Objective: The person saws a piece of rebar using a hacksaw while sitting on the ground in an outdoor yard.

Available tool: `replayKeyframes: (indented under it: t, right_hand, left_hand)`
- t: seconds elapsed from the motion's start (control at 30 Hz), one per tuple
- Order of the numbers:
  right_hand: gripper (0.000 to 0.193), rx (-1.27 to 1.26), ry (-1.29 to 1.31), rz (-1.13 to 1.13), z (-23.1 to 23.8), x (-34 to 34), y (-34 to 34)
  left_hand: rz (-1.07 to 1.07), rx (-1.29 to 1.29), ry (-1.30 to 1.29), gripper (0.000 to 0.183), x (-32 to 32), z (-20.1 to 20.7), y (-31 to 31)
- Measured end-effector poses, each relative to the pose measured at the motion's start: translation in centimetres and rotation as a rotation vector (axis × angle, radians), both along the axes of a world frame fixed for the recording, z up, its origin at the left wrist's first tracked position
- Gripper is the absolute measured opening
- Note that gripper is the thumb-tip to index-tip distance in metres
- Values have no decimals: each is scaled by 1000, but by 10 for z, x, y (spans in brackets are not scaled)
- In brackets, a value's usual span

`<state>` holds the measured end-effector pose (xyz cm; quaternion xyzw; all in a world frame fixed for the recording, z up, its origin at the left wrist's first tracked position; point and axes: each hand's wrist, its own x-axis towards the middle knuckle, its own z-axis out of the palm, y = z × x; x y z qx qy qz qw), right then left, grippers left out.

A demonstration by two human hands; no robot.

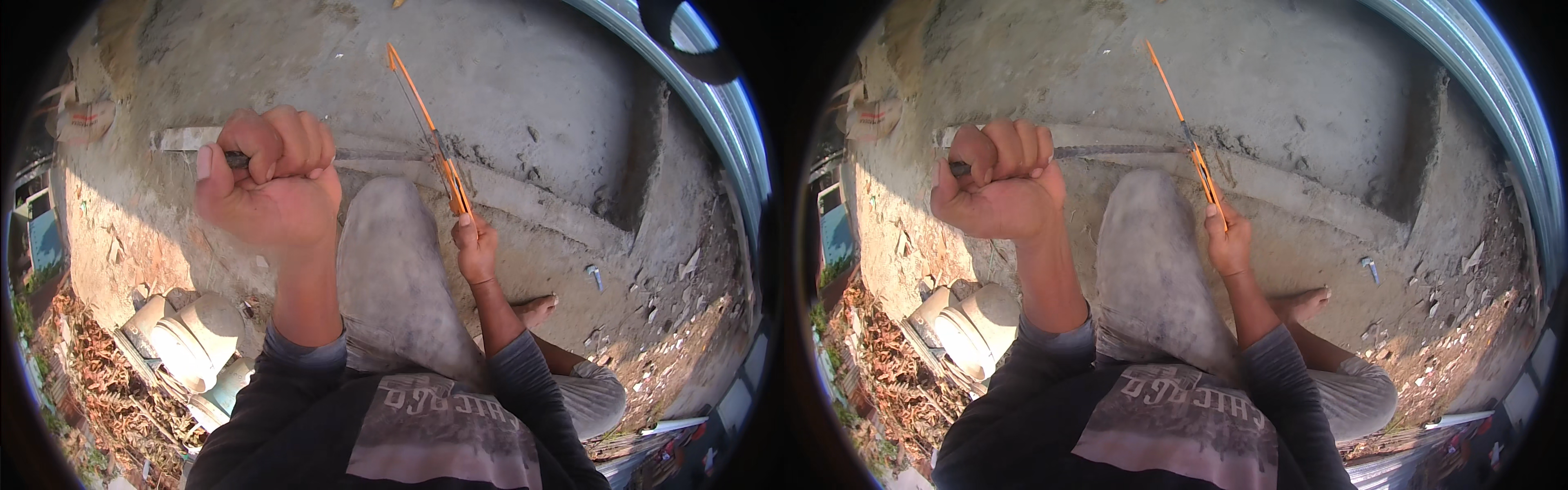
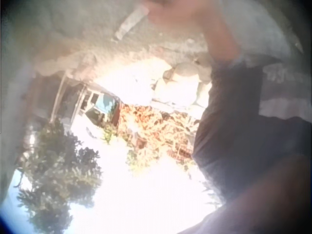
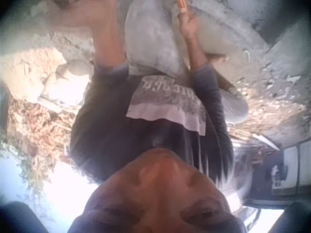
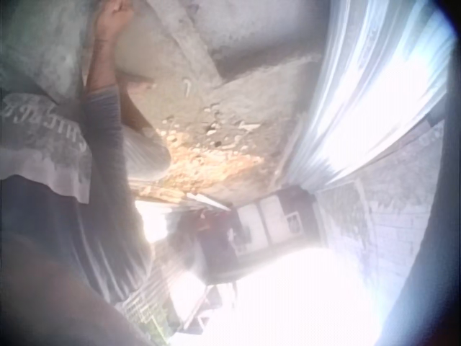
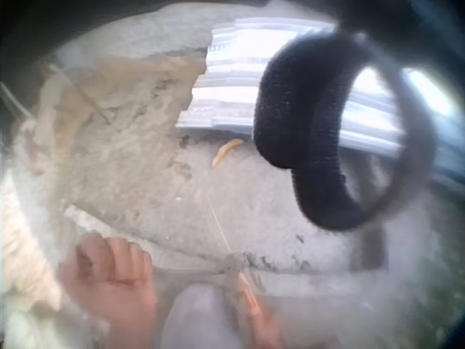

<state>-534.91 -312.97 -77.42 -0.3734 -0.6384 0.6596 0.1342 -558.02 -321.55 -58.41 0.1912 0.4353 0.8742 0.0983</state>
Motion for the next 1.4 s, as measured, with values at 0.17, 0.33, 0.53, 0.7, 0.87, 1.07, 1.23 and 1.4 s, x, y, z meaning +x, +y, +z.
replayKeyframes:
  t: [0.17,0.33,0.53,0.7,0.87,1.07,1.23,1.4]
  right_hand:
    - [49,-95,-6,-49,27,49,-10]
    - [53,-102,-33,-59,16,14,12]
    - [46,-182,5,-69,0,2,25]
    - [50,-319,98,-234,8,3,28]
    - [48,-222,67,-181,16,-1,28]
    - [40,-146,32,-70,15,0,16]
    - [49,-89,-22,-81,23,18,-1]
    - [50,-245,-57,-117,16,-18,28]
  left_hand:
    - [176,-21,-142,44,-7,-8,-9]
    - [176,-18,-133,44,-4,-5,-10]
    - [111,3,-83,43,-11,-2,-4]
    - [201,-11,-162,42,-35,-11,-21]
    - [253,-13,-246,38,-61,-27,-44]
    - [375,-69,-323,33,-76,-34,-42]
    - [390,-123,-297,35,-64,-15,-22]
    - [292,-167,-252,35,-52,-8,10]
